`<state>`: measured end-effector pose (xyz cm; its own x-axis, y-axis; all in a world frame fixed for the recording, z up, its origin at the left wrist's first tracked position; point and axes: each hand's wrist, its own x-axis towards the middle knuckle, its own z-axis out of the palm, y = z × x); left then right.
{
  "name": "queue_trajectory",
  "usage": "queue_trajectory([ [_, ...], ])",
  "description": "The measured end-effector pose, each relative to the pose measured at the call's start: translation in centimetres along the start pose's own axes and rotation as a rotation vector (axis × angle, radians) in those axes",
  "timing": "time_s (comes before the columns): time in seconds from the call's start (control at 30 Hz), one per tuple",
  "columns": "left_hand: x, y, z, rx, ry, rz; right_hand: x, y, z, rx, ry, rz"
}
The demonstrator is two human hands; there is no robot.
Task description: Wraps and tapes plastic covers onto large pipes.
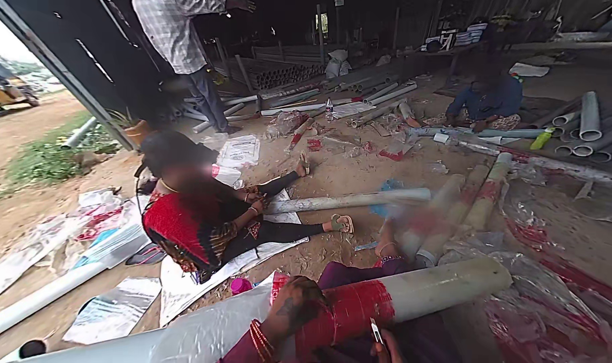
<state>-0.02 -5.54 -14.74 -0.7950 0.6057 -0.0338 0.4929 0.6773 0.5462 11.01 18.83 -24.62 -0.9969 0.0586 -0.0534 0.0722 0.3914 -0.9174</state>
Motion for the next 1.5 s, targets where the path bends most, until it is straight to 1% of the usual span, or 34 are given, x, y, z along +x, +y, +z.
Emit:
queue_trajectory([
  [0.03,0.2,-0.7,0.2,-0.012,0.021,0.009,0.0,-0.1,-0.2,0.018,0.005,-0.003],
  [0.17,0.6,-1.4,0.4,-0.005,-0.045,-0.058,-0.4,-1.2,-0.9,0.066,0.023,0.062],
  [0.23,0.5,-0.2,0.0,-0.033,-0.063,-0.082,-0.5,-1.3,-0.9,0.055,0.034,0.081],
  [0.27,0.5,0.8,-0.3,-0.06,-0.081,-0.12,-0.6,-1.5,-0.9,0.049,0.034,0.096],
  [0.33,0.4,1.6,-0.3,-0.099,-0.102,-0.163,-0.7,-1.9,-1.1,0.038,0.015,0.137],
  [0.4,0.5,0.5,1.0,-0.115,-0.025,-0.138,-0.4,-2.2,-1.4,0.001,-0.034,0.164],
  [0.47,0.3,0.4,2.0,-0.122,0.019,-0.128,-0.3,-2.7,-1.9,-0.034,-0.083,0.198],
  [0.5,0.0,0.4,2.4,-0.119,0.047,-0.111,-0.4,-2.8,-1.7,-0.056,-0.07,0.178],
  [0.6,-1.1,0.2,3.5,-0.079,0.129,-0.028,-0.8,-2.8,-0.8,-0.137,0.032,0.022],
  [0.7,-2.3,-0.5,4.8,-0.022,0.249,0.079,-0.8,-3.1,0.1,-0.206,0.085,-0.071],
  [0.8,-3.2,-0.9,5.6,0.01,0.298,0.151,-1.1,-3.4,1.2,-0.244,0.144,-0.177],
  [0.87,-3.3,-1.2,6.0,-0.009,0.308,0.173,-1.5,-3.9,1.7,-0.255,0.131,-0.191],
  [1.0,-2.6,-1.3,5.9,-0.052,0.306,0.157,-1.5,-4.4,2.2,-0.29,0.108,-0.194],
  [1.1,-2.0,-0.9,5.8,-0.032,0.295,0.144,-1.7,-4.6,2.5,-0.313,0.127,-0.213],
  [1.23,-1.0,-0.5,5.7,-0.048,0.253,0.034,-2.1,-5.1,2.7,-0.43,0.18,-0.202],
  [1.33,-0.1,-0.2,5.5,-0.067,0.269,-0.012,-1.8,-5.2,2.8,-0.485,0.209,-0.183],
  [1.5,0.0,0.5,5.6,-0.054,0.272,-0.045,-1.5,-6.0,2.7,-0.559,0.147,-0.142],
])
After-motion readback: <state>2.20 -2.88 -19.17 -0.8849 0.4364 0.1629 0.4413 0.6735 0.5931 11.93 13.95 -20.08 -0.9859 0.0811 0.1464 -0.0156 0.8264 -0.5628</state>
